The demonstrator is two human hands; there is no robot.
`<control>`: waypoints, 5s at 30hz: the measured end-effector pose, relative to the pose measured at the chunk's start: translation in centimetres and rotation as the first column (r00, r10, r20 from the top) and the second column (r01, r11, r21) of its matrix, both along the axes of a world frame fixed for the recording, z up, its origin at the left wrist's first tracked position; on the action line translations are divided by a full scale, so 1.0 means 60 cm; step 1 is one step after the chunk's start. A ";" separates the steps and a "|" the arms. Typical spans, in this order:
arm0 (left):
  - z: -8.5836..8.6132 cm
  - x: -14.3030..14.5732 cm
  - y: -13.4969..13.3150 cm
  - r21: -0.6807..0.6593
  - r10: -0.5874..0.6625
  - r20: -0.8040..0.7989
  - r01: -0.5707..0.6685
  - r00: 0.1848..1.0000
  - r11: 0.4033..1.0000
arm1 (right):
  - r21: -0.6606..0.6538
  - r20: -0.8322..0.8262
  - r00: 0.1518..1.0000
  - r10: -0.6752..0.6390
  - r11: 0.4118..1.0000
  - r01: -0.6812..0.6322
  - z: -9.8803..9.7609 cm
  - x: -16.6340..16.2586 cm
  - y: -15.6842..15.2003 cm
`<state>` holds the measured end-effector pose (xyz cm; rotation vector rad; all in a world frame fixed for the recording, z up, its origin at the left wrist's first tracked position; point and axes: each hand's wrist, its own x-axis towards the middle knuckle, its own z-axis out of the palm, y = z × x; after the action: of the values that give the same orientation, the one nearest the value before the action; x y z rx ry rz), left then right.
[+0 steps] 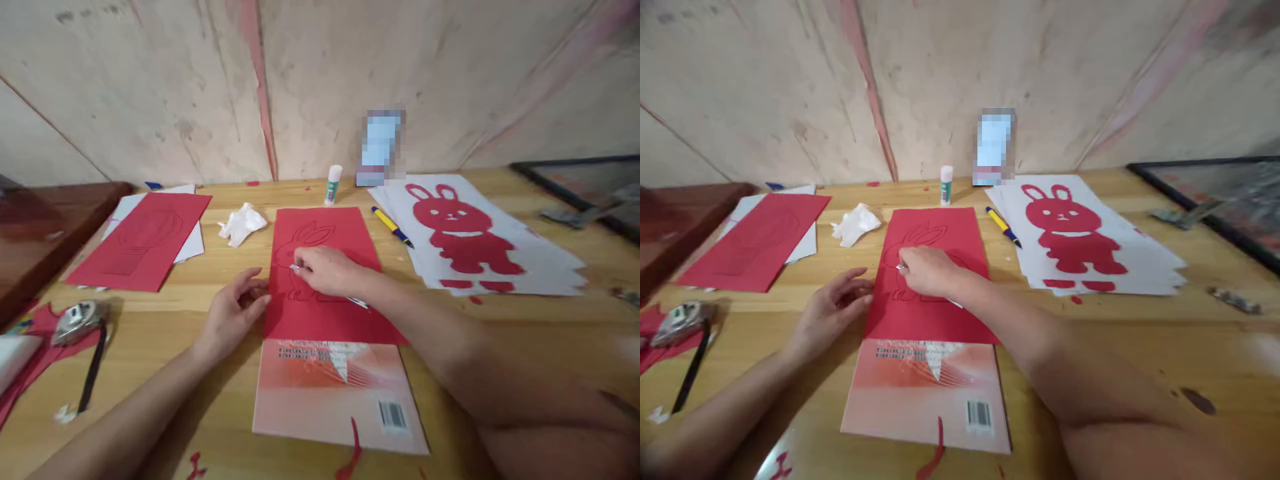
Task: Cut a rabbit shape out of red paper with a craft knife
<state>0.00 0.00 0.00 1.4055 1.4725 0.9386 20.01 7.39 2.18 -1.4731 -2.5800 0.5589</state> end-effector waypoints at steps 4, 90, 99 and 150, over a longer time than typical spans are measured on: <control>0.012 -0.007 0.023 -0.124 0.028 0.054 -0.021 0.998 0.992 | 0.015 -0.030 1.000 0.001 1.000 0.000 0.004 -0.003 0.005; 0.006 0.033 0.216 0.101 0.202 -0.351 -0.178 0.914 0.979 | 0.045 -0.213 0.965 -0.151 0.985 0.164 0.041 0.026 0.025; 0.020 -0.015 0.120 -0.099 0.232 -0.107 -0.243 0.967 0.965 | 0.072 0.002 0.996 -0.092 0.993 0.092 0.053 0.018 0.011; -0.032 0.021 -0.034 0.393 -0.226 -0.816 0.798 0.532 0.458 | -0.235 -0.001 0.986 -0.165 0.959 0.160 0.007 0.027 -0.111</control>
<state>1.24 -2.04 -1.95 2.9146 0.8518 0.5813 21.64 0.75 2.62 -1.7209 -2.4140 0.8764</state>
